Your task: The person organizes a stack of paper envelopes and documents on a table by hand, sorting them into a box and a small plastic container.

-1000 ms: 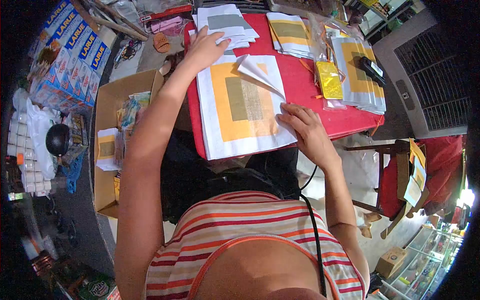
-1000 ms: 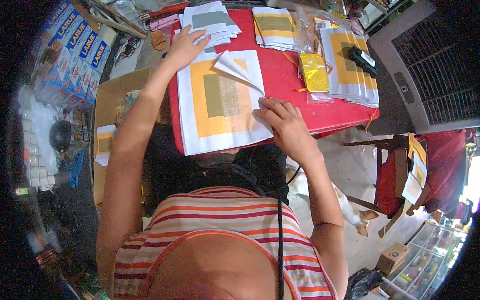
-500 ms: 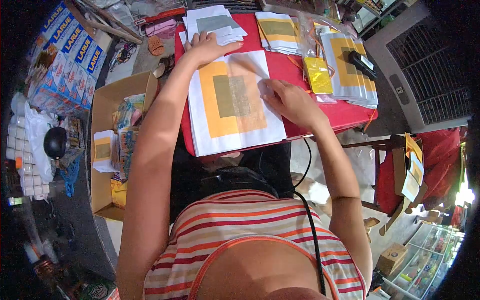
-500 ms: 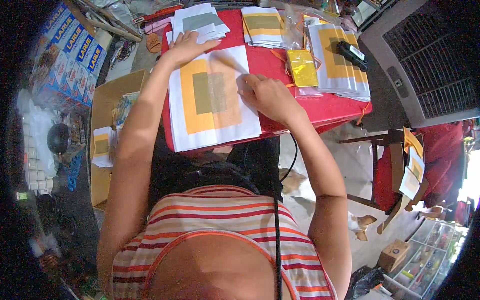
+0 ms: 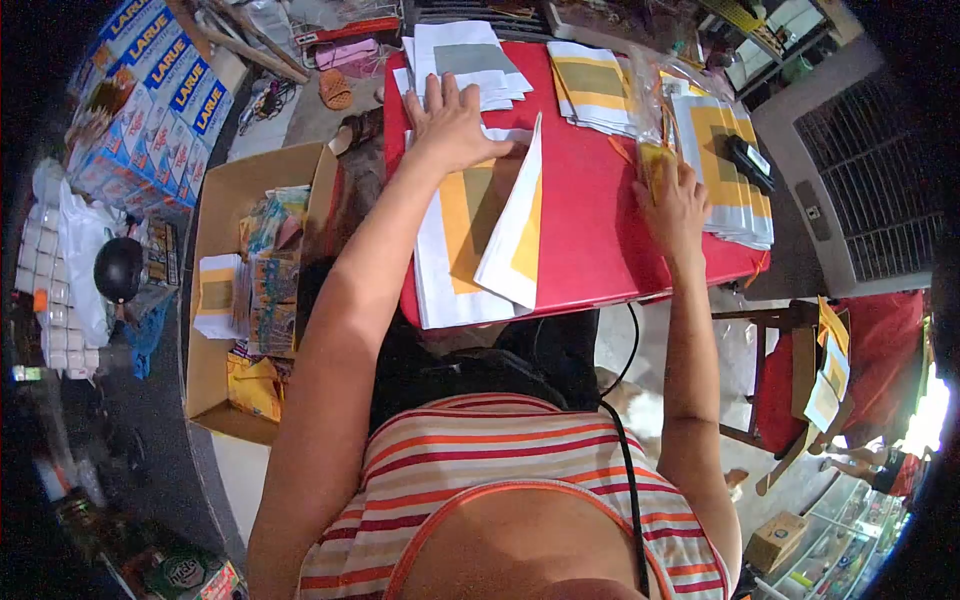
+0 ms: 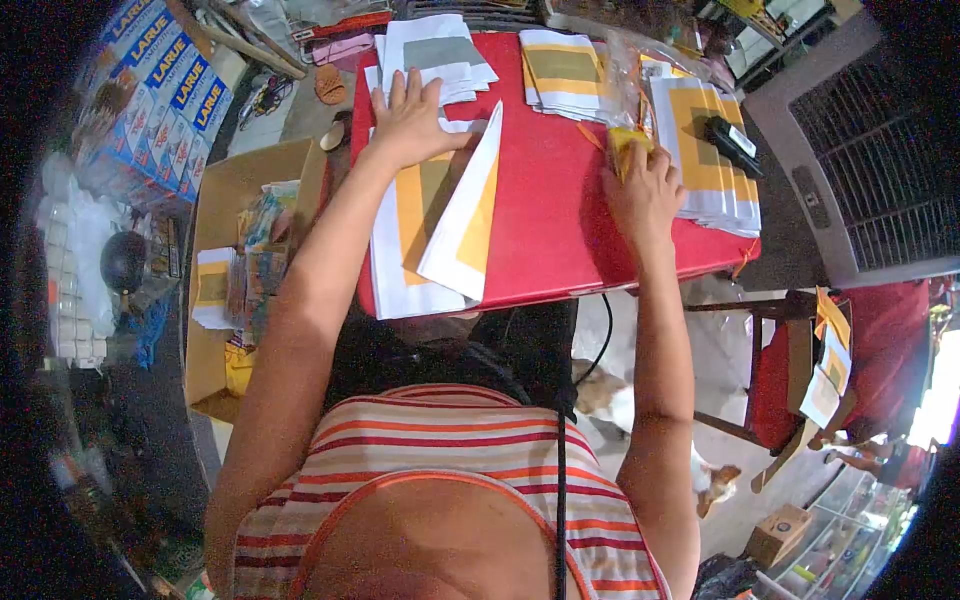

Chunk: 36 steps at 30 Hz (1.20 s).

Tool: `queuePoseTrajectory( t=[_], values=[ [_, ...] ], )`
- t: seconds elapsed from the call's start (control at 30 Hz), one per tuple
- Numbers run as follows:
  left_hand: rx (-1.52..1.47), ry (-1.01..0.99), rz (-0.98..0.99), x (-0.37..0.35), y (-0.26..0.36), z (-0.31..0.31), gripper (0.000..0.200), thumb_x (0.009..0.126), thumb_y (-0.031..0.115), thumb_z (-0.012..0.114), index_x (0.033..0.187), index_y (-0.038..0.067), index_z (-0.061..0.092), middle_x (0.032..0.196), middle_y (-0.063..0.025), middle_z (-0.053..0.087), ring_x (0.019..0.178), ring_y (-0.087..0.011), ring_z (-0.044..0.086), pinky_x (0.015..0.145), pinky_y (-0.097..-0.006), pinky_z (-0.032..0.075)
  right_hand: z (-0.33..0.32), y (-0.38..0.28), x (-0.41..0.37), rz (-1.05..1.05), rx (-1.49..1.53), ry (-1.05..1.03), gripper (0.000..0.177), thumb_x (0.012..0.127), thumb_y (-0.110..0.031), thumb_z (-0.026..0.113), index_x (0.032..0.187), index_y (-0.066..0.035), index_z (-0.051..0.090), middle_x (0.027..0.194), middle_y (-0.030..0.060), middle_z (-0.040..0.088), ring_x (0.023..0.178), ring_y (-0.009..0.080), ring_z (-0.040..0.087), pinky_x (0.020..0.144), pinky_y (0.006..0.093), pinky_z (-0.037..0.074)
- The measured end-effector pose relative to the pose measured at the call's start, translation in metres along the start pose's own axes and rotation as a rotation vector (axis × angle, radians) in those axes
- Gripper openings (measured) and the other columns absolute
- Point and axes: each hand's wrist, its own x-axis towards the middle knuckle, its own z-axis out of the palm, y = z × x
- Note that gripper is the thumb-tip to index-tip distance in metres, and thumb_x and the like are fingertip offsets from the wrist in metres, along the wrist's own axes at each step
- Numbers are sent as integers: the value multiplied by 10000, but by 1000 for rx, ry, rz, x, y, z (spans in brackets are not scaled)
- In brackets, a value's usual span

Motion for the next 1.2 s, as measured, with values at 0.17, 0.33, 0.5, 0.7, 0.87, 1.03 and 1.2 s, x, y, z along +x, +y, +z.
queuePoseTrajectory(
  t=[0.17, 0.33, 0.5, 0.7, 0.87, 1.03, 1.2],
  values=[
    [-52, -9, -4, -6, 2, -8, 1042, 708, 621, 704, 1485, 42, 318, 1567, -287, 181, 1483, -420, 85, 1147, -649, 61, -20, -5, 7, 54, 73, -142, 583, 802, -383, 723, 1317, -210, 512, 1260, 193, 520, 1146, 437, 507, 907, 553, 417],
    [-201, 72, 31, -8, -1, -1, 1047, 666, 548, 760, 1427, -40, 347, 1539, -336, 185, 1467, -479, 49, 1135, -671, 14, -6, 41, 24, 74, 657, -270, 536, 841, -194, 673, 1338, -123, 484, 1232, 167, 541, 1118, 339, 539, 943, 455, 440],
    [-159, -16, -14, -12, 4, -15, 1047, 687, 551, 748, 1466, 1, 317, 1560, -306, 174, 1479, -448, 53, 1150, -646, 21, -62, -5, 41, 380, 1191, -232, 425, 889, -49, 497, 1313, -30, 472, 1172, 96, 570, 1019, 189, 586, 885, 320, 478],
    [-172, 17, -7, -13, 2, -12, 1041, 680, 541, 752, 1460, 1, 323, 1554, -311, 185, 1477, -452, 59, 1151, -644, 16, -45, -94, 115, -344, 580, 230, 445, 828, 64, 447, 1266, -2, 494, 1213, 170, 569, 1079, 363, 539, 935, 434, 441],
    [-183, 38, -32, -14, 4, -14, 1057, 678, 523, 759, 1437, -53, 302, 1543, -323, 200, 1472, -462, 63, 1163, -622, 0, 37, -154, 150, -699, 382, 201, 329, 909, -118, 518, 1220, -12, 536, 1236, 172, 565, 1110, 398, 517, 920, 478, 439],
    [-268, 112, -11, -14, 2, -7, 1101, 652, 512, 784, 1390, -133, 281, 1518, -363, 202, 1462, -485, 66, 1166, -617, -24, 37, -135, 147, -745, 544, -198, 448, 964, -408, 538, 1239, -55, 573, 1220, 162, 589, 1113, 377, 529, 940, 477, 436],
    [-255, 143, 23, -13, 0, -4, 1086, 661, 491, 786, 1391, -127, 272, 1516, -376, 194, 1460, -490, 72, 1159, -628, -37, -15, -24, 146, -590, 170, 157, 389, 896, -222, 645, 1252, -81, 576, 1223, 151, 607, 1122, 372, 552, 992, 458, 424]
  ],
)
